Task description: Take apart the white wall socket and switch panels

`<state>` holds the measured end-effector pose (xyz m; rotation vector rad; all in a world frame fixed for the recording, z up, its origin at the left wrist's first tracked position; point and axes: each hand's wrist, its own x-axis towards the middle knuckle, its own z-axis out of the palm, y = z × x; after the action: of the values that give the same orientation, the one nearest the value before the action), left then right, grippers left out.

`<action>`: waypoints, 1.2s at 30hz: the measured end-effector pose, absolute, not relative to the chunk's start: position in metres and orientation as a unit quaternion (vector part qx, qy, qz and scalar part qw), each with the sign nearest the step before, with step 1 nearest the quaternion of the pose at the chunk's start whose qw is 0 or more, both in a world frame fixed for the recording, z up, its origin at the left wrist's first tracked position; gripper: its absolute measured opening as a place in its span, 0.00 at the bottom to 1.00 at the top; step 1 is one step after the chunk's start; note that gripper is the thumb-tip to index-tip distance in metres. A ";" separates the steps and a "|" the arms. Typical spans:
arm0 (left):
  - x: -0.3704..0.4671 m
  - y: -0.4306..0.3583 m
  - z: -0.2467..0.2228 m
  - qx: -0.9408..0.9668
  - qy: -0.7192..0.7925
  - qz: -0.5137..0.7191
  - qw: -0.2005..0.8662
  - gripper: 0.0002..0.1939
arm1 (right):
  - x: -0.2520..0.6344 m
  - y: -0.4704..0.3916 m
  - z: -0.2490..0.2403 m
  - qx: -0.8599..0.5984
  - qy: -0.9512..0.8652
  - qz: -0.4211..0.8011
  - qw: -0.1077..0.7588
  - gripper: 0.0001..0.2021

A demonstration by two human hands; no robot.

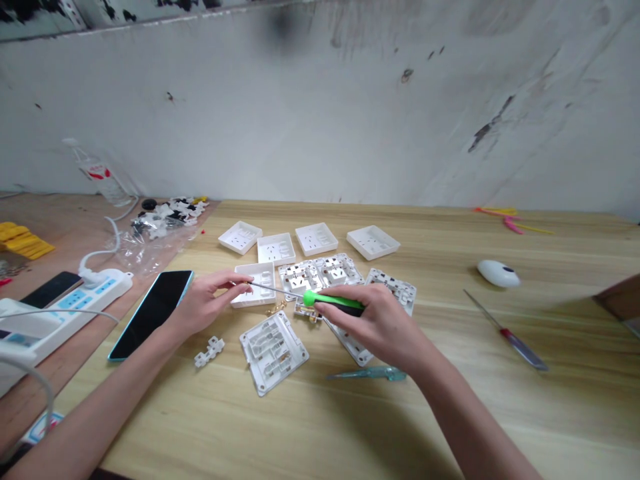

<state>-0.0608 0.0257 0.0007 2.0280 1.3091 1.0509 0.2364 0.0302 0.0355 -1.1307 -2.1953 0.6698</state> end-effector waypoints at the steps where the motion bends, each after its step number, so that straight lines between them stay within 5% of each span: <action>1: -0.060 0.025 0.002 0.733 0.487 0.398 0.260 0.09 | 0.237 0.030 0.035 -0.432 -0.815 0.262 0.285 0.12; 20: -0.055 0.027 0.004 0.537 0.470 0.511 0.478 0.14 | 0.236 0.025 0.028 -0.489 -0.748 0.315 0.320 0.15; 36: -0.053 0.027 0.000 0.481 0.461 0.534 0.521 0.12 | 0.228 0.022 0.024 -0.476 -0.755 0.320 0.317 0.14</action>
<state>-0.0528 0.0273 -0.0003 1.1526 1.1048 1.2804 0.2276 0.0224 0.0241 -1.2540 -1.9871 0.8429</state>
